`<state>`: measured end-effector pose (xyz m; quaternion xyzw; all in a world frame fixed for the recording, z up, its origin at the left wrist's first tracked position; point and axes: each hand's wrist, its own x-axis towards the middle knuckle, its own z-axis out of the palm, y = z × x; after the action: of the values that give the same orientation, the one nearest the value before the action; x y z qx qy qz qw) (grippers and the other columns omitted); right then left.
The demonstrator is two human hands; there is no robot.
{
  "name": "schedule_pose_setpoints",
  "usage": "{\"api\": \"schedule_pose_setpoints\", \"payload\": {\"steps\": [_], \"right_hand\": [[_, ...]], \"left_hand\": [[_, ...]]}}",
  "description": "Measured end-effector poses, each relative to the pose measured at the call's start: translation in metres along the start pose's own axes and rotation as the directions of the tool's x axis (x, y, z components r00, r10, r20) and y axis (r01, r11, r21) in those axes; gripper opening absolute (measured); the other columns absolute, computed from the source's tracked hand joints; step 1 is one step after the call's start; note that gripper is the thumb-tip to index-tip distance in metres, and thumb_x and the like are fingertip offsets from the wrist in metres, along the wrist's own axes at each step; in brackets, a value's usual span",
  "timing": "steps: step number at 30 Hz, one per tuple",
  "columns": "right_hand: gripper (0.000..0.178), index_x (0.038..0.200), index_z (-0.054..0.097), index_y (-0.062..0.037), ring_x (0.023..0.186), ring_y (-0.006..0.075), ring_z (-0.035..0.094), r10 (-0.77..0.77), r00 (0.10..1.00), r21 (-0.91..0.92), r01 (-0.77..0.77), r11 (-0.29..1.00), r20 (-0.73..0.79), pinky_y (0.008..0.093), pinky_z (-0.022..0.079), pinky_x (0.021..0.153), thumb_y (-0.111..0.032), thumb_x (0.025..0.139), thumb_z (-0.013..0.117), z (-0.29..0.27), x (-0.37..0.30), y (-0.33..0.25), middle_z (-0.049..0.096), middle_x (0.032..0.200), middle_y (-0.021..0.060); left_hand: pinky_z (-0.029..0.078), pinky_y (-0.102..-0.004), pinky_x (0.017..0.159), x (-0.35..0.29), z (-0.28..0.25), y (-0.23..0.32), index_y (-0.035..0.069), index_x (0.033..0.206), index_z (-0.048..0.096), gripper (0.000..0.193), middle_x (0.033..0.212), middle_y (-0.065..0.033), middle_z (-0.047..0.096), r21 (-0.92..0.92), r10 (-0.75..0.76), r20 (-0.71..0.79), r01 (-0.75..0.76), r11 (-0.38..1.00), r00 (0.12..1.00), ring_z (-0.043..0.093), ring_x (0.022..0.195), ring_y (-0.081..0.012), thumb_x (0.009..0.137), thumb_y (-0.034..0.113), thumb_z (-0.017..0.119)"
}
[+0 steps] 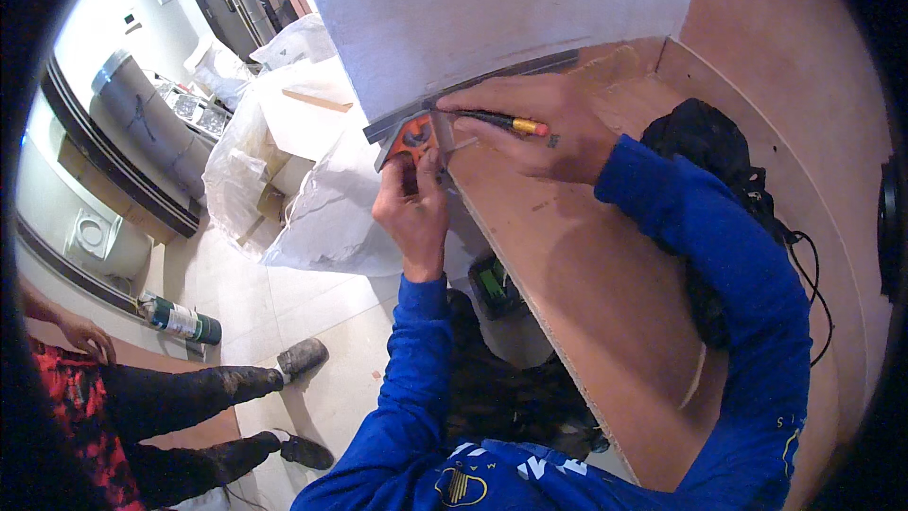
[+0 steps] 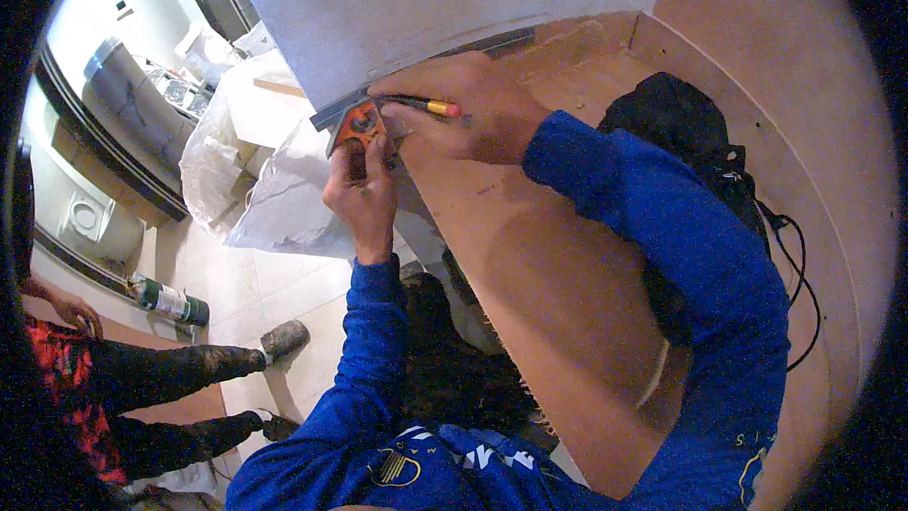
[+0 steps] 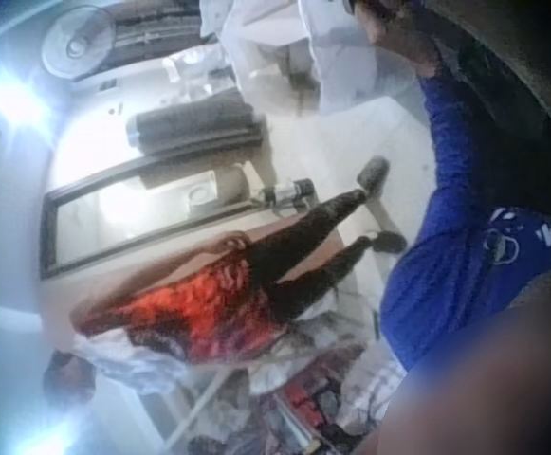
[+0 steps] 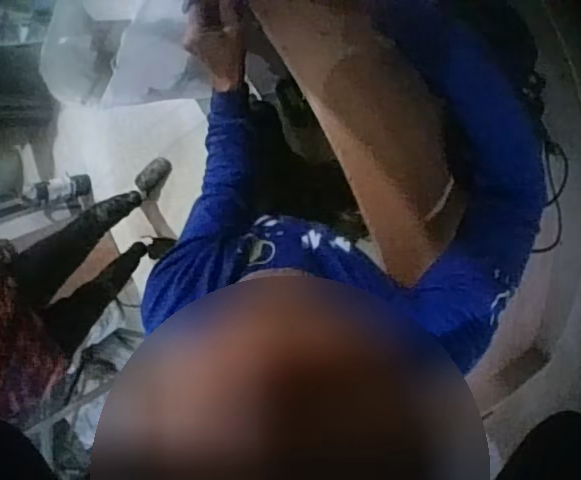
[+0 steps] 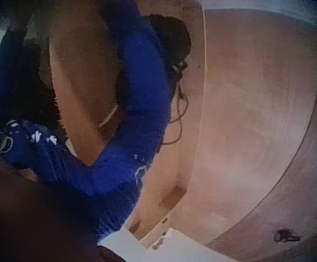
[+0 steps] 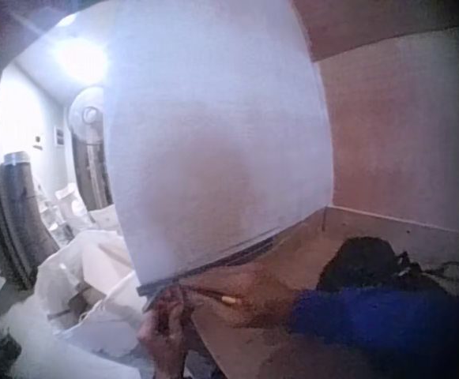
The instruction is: The person measures and marks a wooden cabinet using a speed square and pencil, then gathers screws and a drill. They carry a large plywood panel and fit it into the cabinet structure.
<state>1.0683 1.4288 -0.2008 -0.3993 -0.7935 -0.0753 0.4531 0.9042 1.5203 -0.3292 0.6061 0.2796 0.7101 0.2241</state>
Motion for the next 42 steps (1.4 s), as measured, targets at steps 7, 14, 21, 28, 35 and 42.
{"api": "schedule_pose_setpoints", "payload": {"steps": [7,14,21,28,35,42], "right_hand": [[0.028,0.115,0.075,-0.0047,0.099,0.0372,0.073,-0.029,1.0,0.016,0.029,0.999,-0.007,0.0421,0.058,0.085,-0.021,0.093,0.073,0.011,0.008,0.002,0.076,0.108,0.0176],[0.025,0.115,0.076,-0.004,0.098,0.0317,0.075,0.065,0.997,-0.097,-0.061,0.993,0.04,0.0386,0.058,0.087,-0.016,0.094,0.073,-0.01,0.004,0.008,0.077,0.109,0.0161],[0.023,0.114,0.076,-0.0028,0.097,0.0296,0.076,-0.017,1.0,-0.076,0.019,0.997,0.02,0.0373,0.059,0.086,-0.012,0.093,0.073,0.007,0.013,0.0,0.077,0.108,0.0161],[0.023,0.113,0.076,-0.0027,0.098,0.0306,0.076,0.038,0.997,-0.098,-0.031,0.995,0.07,0.0383,0.059,0.087,-0.012,0.092,0.074,-0.007,0.013,-0.001,0.077,0.108,0.0162],[0.024,0.114,0.076,-0.003,0.102,0.0283,0.075,0.041,0.992,-0.066,-0.033,0.997,0.123,0.0375,0.059,0.088,-0.013,0.092,0.074,0.004,0.016,-0.004,0.077,0.11,0.0165],[0.024,0.115,0.076,-0.0032,0.1,0.0292,0.075,0.11,0.992,-0.163,-0.099,0.982,0.058,0.0381,0.059,0.088,-0.013,0.093,0.073,-0.008,0.015,0.003,0.077,0.109,0.017]], "left_hand": [[0.054,-0.0314,0.063,-0.002,-0.002,0.002,-0.001,0.094,0.07,0.015,0.075,-0.015,0.073,0.018,-0.026,0.024,0.025,1.0,0.999,0.069,0.066,-0.0149,0.092,0.011,0.078],[0.054,-0.0315,0.062,-0.002,-0.002,0.002,-0.002,0.092,0.069,0.016,0.075,-0.0151,0.073,0.037,-0.05,0.003,0.05,0.998,0.999,0.069,0.066,-0.0142,0.092,0.012,0.078],[0.054,-0.0306,0.062,-0.001,0.0,0.007,-0.002,0.092,0.07,0.017,0.075,-0.014,0.074,0.028,-0.045,-0.003,0.045,0.999,0.999,0.069,0.066,-0.0141,0.093,0.014,0.078],[0.053,-0.0302,0.063,-0.002,0.0,0.004,-0.001,0.092,0.07,0.017,0.076,-0.0133,0.074,0.04,-0.047,-0.001,0.047,0.998,0.999,0.069,0.067,-0.0134,0.093,0.014,0.078],[0.053,-0.0314,0.062,-0.001,0.003,0.005,-0.001,0.093,0.07,0.018,0.075,-0.0132,0.074,-0.009,-0.057,-0.012,0.057,0.998,0.998,0.07,0.066,-0.0147,0.093,0.015,0.079],[0.053,-0.0324,0.062,-0.002,-0.001,0.007,-0.001,0.092,0.069,0.018,0.075,-0.0139,0.073,0.09,-0.021,-0.008,0.022,0.996,1.0,0.07,0.065,-0.0156,0.092,0.015,0.079]]}}
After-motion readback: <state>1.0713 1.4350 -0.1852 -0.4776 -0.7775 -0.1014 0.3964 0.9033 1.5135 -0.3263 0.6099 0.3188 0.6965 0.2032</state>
